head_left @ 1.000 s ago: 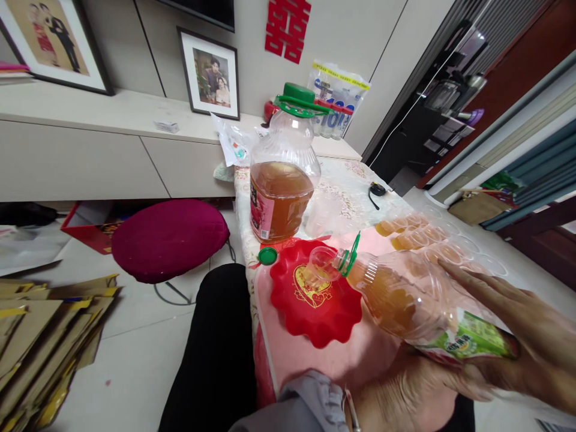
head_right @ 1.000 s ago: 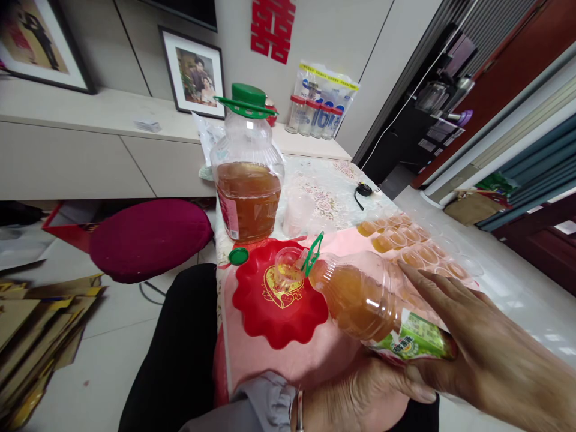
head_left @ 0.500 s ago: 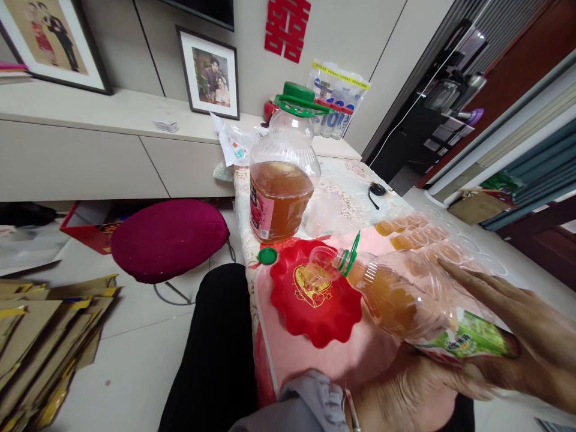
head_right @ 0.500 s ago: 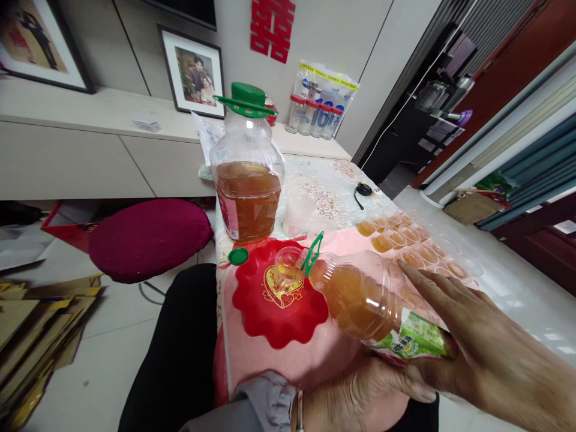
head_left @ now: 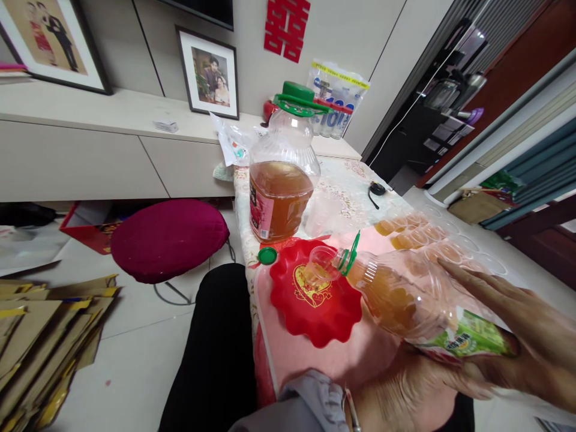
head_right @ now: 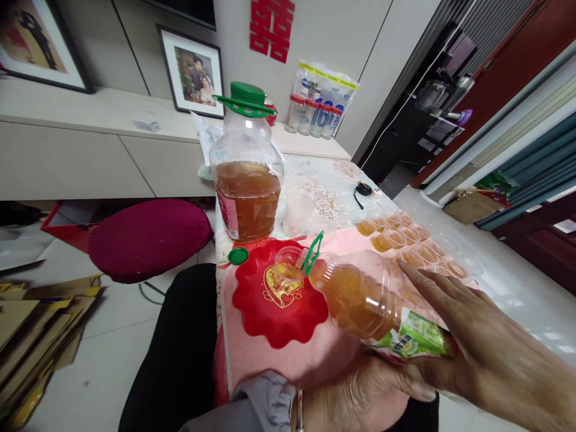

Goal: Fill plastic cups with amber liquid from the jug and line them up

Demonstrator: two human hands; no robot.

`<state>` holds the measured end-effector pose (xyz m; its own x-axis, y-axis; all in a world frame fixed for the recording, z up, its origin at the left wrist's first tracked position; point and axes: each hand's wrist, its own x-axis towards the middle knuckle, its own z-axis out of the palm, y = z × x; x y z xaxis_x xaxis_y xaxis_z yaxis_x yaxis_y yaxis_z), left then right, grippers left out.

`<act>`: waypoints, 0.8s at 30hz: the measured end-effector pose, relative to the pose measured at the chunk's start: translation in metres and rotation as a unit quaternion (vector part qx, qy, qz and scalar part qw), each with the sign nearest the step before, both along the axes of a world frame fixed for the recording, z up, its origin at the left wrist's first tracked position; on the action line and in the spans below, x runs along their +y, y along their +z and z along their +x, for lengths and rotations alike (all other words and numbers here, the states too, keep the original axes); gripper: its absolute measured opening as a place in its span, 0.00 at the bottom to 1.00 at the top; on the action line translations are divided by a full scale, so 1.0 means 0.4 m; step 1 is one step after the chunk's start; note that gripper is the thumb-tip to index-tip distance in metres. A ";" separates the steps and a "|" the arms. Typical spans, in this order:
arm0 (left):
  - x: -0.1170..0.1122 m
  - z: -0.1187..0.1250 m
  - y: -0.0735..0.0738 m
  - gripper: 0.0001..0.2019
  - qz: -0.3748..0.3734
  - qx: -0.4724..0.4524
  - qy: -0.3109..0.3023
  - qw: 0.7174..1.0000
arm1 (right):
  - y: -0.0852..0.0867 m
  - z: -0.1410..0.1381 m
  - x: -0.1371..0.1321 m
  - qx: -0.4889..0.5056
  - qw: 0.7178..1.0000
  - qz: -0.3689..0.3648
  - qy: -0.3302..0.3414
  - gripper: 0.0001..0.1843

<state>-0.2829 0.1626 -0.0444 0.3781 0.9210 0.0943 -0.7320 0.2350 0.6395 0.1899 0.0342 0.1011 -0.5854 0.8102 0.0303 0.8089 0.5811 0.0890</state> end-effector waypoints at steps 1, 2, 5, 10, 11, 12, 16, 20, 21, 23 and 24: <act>0.013 -0.023 -0.002 0.32 0.012 0.006 -0.002 1.000 | 0.001 -0.001 -0.001 -0.001 1.000 0.001 0.001 0.65; 0.025 -0.039 -0.005 0.37 0.024 0.011 -0.006 1.000 | 0.002 -0.003 -0.002 -0.002 1.000 0.003 0.001 0.66; 0.057 -0.055 -0.022 0.43 0.057 0.026 -0.020 0.998 | 0.006 -0.009 -0.004 -0.002 1.000 0.005 -0.002 0.67; 0.086 -0.044 -0.043 0.41 0.078 0.035 -0.038 0.996 | 0.007 -0.011 -0.004 0.003 1.000 0.003 0.007 0.65; 0.086 -0.044 -0.043 0.41 0.081 0.033 -0.039 0.995 | 0.007 -0.010 -0.004 0.004 1.000 0.005 0.007 0.65; 0.083 -0.044 -0.041 0.40 0.083 0.030 -0.039 0.995 | 0.007 -0.009 -0.004 0.003 1.000 0.004 0.007 0.65; 0.047 -0.046 -0.025 0.38 0.082 0.011 -0.024 0.996 | 0.010 -0.009 -0.007 -0.004 1.000 -0.004 0.001 0.65; -0.024 -0.012 -0.008 0.33 0.057 -0.013 0.001 0.998 | 0.010 -0.010 -0.007 0.002 1.000 0.003 0.003 0.64; -0.047 0.010 -0.003 0.30 0.049 -0.018 0.007 0.999 | 0.009 -0.010 -0.007 0.005 1.000 0.004 0.003 0.64; -0.099 0.078 0.012 0.24 0.035 -0.025 0.010 0.999 | 0.007 -0.007 -0.005 0.008 1.000 0.002 0.002 0.65; -0.130 0.123 0.021 0.24 0.030 -0.027 0.008 0.999 | 0.006 -0.005 -0.005 0.008 1.000 0.001 0.000 0.65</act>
